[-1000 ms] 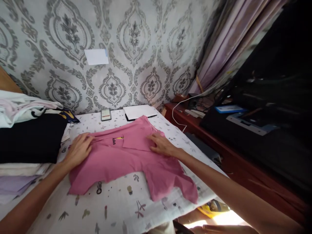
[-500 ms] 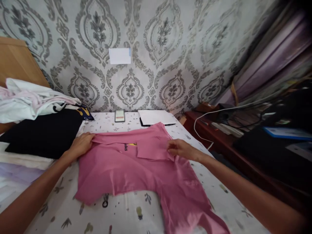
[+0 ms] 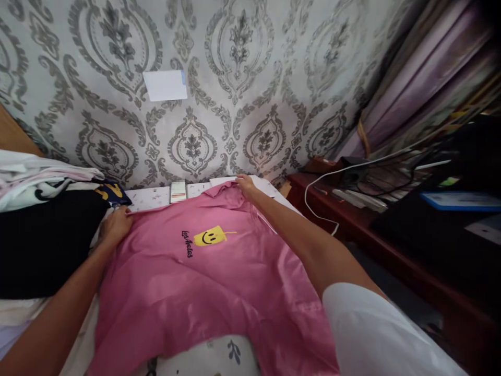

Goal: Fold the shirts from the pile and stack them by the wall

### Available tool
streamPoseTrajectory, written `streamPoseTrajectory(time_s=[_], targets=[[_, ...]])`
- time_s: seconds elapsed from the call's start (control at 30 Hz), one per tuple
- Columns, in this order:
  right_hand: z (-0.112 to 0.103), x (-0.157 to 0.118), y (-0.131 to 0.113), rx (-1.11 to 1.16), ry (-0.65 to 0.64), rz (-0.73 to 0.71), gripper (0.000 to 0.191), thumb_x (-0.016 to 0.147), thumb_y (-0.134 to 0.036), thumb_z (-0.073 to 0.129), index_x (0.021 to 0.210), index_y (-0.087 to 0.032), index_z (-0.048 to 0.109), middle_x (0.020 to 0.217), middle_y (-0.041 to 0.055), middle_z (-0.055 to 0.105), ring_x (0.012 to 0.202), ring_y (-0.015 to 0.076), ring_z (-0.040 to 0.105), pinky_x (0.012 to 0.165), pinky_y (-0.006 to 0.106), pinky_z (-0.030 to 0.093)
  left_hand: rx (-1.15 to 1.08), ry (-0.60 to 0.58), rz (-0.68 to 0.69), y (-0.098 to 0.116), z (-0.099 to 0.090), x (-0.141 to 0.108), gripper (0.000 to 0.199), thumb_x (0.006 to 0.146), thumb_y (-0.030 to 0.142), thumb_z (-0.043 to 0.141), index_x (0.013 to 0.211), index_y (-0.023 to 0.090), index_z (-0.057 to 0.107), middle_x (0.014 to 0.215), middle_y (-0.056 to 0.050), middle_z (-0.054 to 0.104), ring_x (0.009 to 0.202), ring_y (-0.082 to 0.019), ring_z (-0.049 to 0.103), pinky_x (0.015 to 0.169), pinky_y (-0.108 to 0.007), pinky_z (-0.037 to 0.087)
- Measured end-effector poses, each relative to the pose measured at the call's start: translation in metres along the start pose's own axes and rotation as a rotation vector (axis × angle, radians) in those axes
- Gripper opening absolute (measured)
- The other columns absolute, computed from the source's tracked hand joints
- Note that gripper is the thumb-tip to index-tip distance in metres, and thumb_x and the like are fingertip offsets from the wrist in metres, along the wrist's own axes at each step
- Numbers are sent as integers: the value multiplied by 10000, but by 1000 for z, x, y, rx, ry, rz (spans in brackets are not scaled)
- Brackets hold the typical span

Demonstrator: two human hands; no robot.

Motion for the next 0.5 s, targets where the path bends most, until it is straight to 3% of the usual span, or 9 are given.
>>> streamPoseTrajectory(time_s=[0.1,0.23,0.3,0.37,0.43,0.5], targets=[[-19,-20,19,-117,57,11,197,762,-218,571,941,-180,645,902,53,648,949,235,582,921,401,473,0,-22,-33,-4,5,-3,469,916,391,498,1293,113,517,1219,-191,679,1112,-330,640,870,-405,514],[-84,-90,55,-319,78,89,304,813,-269,578,1091,-162,639,1115,126,640,1051,277,576,987,433,435,21,61,2,-3,-3,-39,785,857,420,574,1455,-14,310,1438,-290,483,1316,-362,505,1031,-439,459],[-120,-144,68,-525,43,100,384,854,-371,579,1161,-143,619,1135,152,627,1036,290,584,950,432,455,58,118,133,4,-9,-77,807,831,459,565,1458,15,317,1460,-267,450,1366,-386,432,1095,-488,403],[-148,-205,68,-704,-10,65,450,883,-462,551,1166,-119,618,1077,161,624,1022,296,582,918,421,465,47,97,356,15,-11,-129,638,847,515,496,1355,131,455,1336,-168,563,1294,-366,486,1096,-497,407],[-165,-263,59,-803,-59,34,458,895,-511,524,1130,-131,624,1026,148,623,1000,294,581,893,414,467,-23,-28,563,22,-8,-188,411,900,562,401,1115,260,578,1106,-63,656,1079,-308,609,979,-442,497],[-171,-313,49,-846,-104,38,404,899,-538,504,1007,-171,632,945,119,623,923,282,588,835,406,470,-88,-171,731,24,-1,-242,327,909,574,431,989,314,611,986,-10,688,927,-265,658,832,-382,540]])
Point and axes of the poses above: each hand's wrist, its own x-axis towards the middle knuckle, its own z-axis out of the palm, y = z × x, the point moved 7 cm from there along x, towards the middle knuckle
